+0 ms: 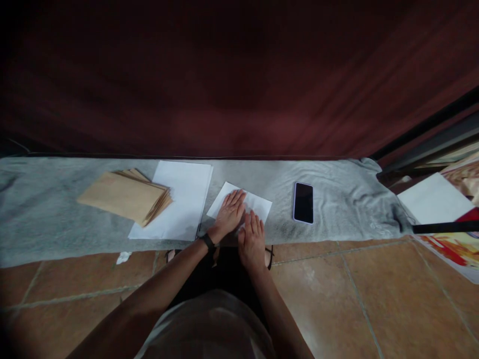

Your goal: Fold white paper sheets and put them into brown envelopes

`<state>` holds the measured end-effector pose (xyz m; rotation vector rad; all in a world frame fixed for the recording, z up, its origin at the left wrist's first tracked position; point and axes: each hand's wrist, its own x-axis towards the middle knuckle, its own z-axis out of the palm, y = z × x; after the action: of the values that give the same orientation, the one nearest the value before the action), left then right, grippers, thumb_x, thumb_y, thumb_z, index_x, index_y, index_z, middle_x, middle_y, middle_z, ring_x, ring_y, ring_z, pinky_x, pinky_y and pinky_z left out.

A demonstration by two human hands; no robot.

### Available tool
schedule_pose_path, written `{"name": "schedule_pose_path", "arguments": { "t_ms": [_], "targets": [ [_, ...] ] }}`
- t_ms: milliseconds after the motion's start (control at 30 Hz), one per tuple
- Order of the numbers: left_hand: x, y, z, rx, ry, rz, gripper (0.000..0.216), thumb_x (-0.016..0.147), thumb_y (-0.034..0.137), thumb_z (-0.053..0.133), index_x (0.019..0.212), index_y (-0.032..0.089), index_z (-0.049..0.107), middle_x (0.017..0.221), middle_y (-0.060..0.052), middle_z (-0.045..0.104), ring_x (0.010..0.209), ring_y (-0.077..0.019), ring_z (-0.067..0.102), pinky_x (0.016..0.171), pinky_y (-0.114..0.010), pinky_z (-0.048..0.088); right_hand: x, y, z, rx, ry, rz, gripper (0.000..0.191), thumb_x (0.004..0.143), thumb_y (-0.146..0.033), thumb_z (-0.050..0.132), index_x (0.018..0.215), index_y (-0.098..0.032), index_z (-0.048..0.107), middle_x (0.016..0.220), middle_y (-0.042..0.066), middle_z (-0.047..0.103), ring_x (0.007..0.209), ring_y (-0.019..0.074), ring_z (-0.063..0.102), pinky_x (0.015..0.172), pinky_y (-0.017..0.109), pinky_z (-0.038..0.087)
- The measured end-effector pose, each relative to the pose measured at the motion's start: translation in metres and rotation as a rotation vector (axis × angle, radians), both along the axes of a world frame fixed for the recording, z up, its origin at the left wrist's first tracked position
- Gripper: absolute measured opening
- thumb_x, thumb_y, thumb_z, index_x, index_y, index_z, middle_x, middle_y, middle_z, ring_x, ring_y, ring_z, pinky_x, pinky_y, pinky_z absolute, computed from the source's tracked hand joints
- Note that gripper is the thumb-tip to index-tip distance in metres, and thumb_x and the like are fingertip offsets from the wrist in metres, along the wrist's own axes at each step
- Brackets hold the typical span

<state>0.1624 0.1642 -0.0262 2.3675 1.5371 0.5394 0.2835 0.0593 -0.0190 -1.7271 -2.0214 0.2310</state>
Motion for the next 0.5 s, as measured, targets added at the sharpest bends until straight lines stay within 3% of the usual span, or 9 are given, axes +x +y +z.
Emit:
{"name": "schedule_pose_path", "arguments": {
  "t_ms": [200, 333, 500],
  "targets": [
    [-0.007, 0.005, 0.003, -0.002, -0.035, -0.094, 0.054, 0.105, 0.027, 0.016, 0.152, 0.012, 0.037, 0.155, -0.012, 0.045, 0.148, -0.0175, 0.034, 0.123, -0.042, 0.031, -0.027, 0.046, -0.012, -0.018, -0.057, -0.063, 0.060, 0.097, -0.021, 0.038, 0.156, -0.010, 0.034, 0.158, 0.018, 0.039, 0.146, 0.0331, 0.035, 0.118, 0.054, 0.030],
    [-0.009, 0.002, 0.001, -0.022, 0.043, -0.090, 0.055, 0.105, 0.035, 0.021, 0.152, 0.013, 0.039, 0.158, -0.010, 0.041, 0.151, -0.0198, 0.029, 0.125, -0.043, 0.026, -0.033, 0.049, -0.019, -0.016, -0.135, -0.109, 0.058, 0.097, -0.020, 0.042, 0.153, -0.007, 0.039, 0.157, 0.019, 0.041, 0.145, 0.0352, 0.035, 0.119, 0.055, 0.027],
    [-0.015, -0.001, -0.003, 0.014, 0.120, -0.064, 0.059, 0.104, 0.044, 0.029, 0.154, 0.013, 0.035, 0.162, -0.009, 0.034, 0.153, -0.0217, 0.023, 0.126, -0.044, 0.019, -0.023, 0.043, -0.023, 0.095, -0.102, -0.135, 0.054, 0.102, -0.027, 0.036, 0.154, -0.012, 0.039, 0.156, 0.019, 0.042, 0.143, 0.0354, 0.039, 0.116, 0.057, 0.030]
  ]
}}
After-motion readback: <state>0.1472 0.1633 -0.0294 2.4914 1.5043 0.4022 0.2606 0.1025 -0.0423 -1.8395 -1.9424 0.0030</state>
